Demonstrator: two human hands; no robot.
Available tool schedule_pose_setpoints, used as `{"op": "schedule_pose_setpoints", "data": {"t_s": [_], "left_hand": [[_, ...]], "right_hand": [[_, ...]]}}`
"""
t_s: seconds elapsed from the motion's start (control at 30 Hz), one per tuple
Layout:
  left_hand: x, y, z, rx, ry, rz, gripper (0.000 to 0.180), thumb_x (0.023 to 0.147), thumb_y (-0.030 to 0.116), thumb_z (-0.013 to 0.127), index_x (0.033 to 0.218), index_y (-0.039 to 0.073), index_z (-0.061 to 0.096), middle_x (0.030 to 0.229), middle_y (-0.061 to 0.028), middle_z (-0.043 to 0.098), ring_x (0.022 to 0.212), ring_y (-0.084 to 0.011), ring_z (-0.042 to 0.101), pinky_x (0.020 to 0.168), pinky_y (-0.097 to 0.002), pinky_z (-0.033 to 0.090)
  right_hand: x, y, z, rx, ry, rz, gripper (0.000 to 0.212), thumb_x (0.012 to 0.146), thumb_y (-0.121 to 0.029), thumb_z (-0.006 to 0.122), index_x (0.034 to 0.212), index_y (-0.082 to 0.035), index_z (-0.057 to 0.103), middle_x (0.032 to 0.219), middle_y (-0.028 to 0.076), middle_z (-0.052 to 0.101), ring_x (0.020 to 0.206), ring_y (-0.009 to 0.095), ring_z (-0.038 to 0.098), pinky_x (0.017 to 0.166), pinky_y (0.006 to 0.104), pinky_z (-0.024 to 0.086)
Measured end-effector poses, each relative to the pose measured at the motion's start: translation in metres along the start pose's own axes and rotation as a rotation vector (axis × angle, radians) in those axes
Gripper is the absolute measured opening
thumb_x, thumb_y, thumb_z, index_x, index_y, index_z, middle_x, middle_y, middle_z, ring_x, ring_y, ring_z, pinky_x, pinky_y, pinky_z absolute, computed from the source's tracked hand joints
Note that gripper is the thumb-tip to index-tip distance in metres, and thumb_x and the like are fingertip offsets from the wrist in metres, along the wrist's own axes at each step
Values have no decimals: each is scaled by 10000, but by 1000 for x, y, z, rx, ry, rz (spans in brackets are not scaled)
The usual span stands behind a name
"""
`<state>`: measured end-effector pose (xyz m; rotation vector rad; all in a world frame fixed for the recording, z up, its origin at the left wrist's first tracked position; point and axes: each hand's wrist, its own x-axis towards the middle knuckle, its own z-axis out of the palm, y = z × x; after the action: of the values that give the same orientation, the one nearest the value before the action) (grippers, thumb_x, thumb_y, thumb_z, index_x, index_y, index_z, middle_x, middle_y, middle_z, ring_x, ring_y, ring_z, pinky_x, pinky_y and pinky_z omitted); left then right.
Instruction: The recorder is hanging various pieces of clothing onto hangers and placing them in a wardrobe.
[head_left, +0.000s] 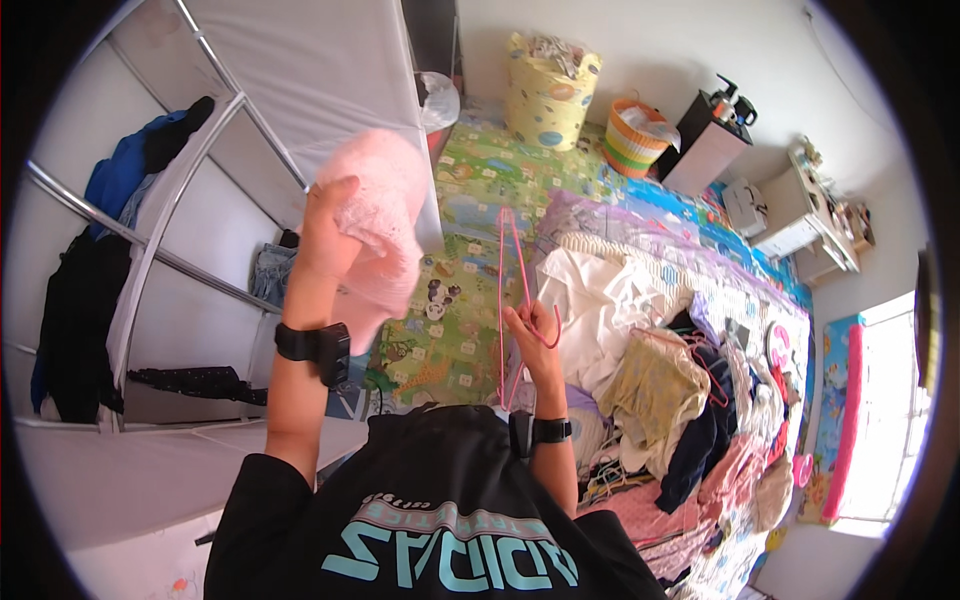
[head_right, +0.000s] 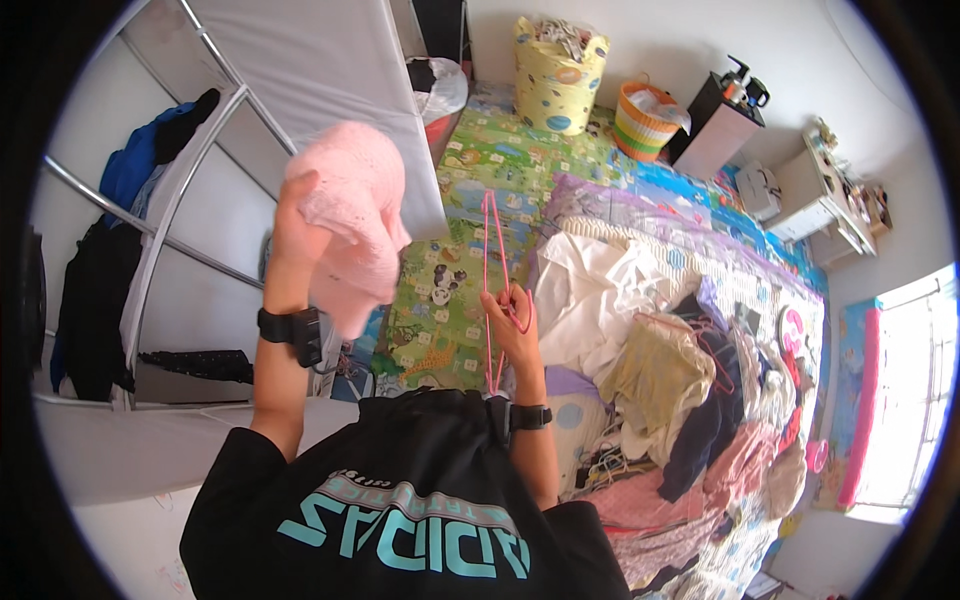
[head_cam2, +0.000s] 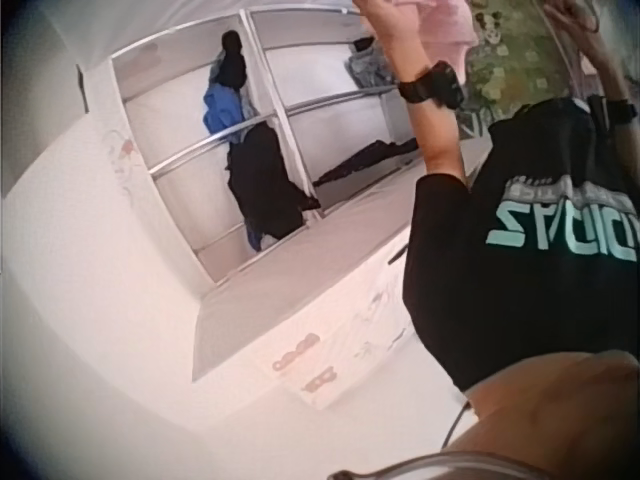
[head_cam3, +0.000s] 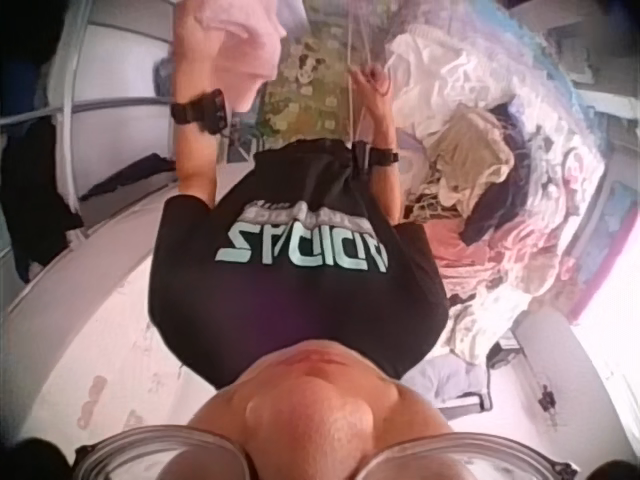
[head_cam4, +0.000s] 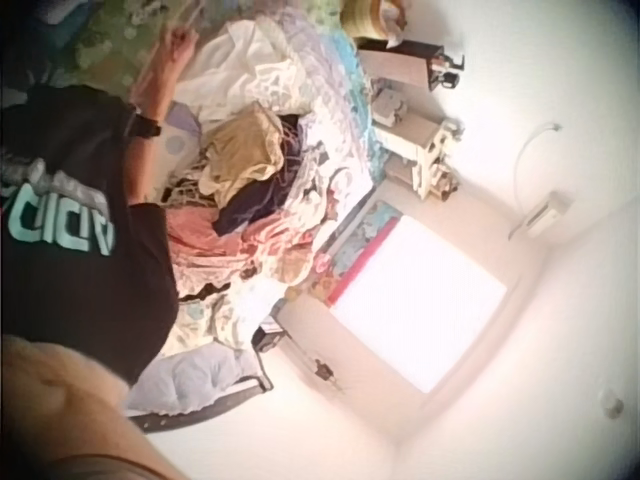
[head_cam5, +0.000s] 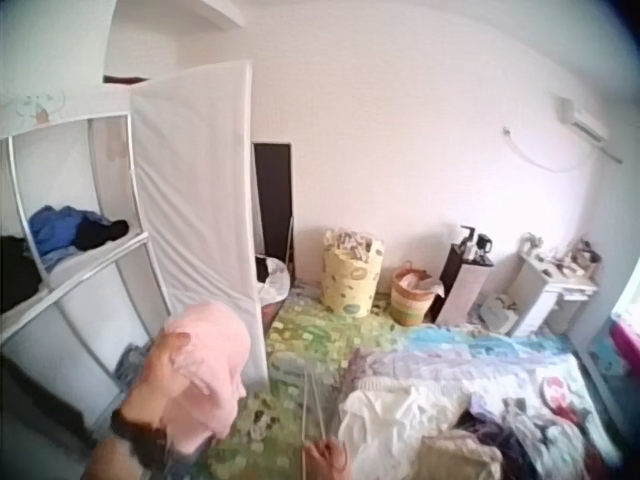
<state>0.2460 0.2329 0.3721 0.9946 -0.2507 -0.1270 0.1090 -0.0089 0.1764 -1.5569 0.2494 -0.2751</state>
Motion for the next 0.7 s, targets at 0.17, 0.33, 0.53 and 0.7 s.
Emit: {"op": "schedule_pose_setpoints", "data": {"t_s": [0.17, 0.33, 0.53, 0.7], "left_hand": [[-31, 77, 61, 73, 270, 338, 612, 876, 392, 464, 1280, -69, 457, 1278, -233, 516, 1183, -379, 508, 988, -504, 423], [-92, 114, 13, 162, 552, 600, 544, 893, 377, 495, 1239, -43, 504, 1248, -179, 547, 1150, -329, 537, 965, -447, 450], [-176, 2, -129, 1287, 820, -178, 388, 988, 288, 423, 1038, -40, 625, 989, -174, 653, 938, -213, 619, 741, -353, 489], [-179, -62, -118, 720, 279, -375, 560, 950, 419, 508, 1355, 46, 403, 1265, -103, 518, 1131, -199, 511, 926, -314, 441]], "right_hand": [[28, 45, -7, 234, -75, 99, 249, 926, -225, 598, 770, -74, 476, 707, -47, 415, 653, 57, 386, 564, 231, 345], [43, 29, 3, 843, -157, 339, 263, 951, -187, 530, 1162, -31, 537, 1021, 71, 602, 947, 166, 592, 751, 309, 514], [90, -59, 29, 920, -329, 135, 268, 921, -105, 552, 1177, -30, 534, 1103, 85, 610, 957, 175, 612, 822, 295, 496], [102, -104, 72, 537, -460, -52, 90, 866, -56, 625, 944, -59, 581, 908, 7, 611, 823, 82, 568, 725, 202, 441]]}}
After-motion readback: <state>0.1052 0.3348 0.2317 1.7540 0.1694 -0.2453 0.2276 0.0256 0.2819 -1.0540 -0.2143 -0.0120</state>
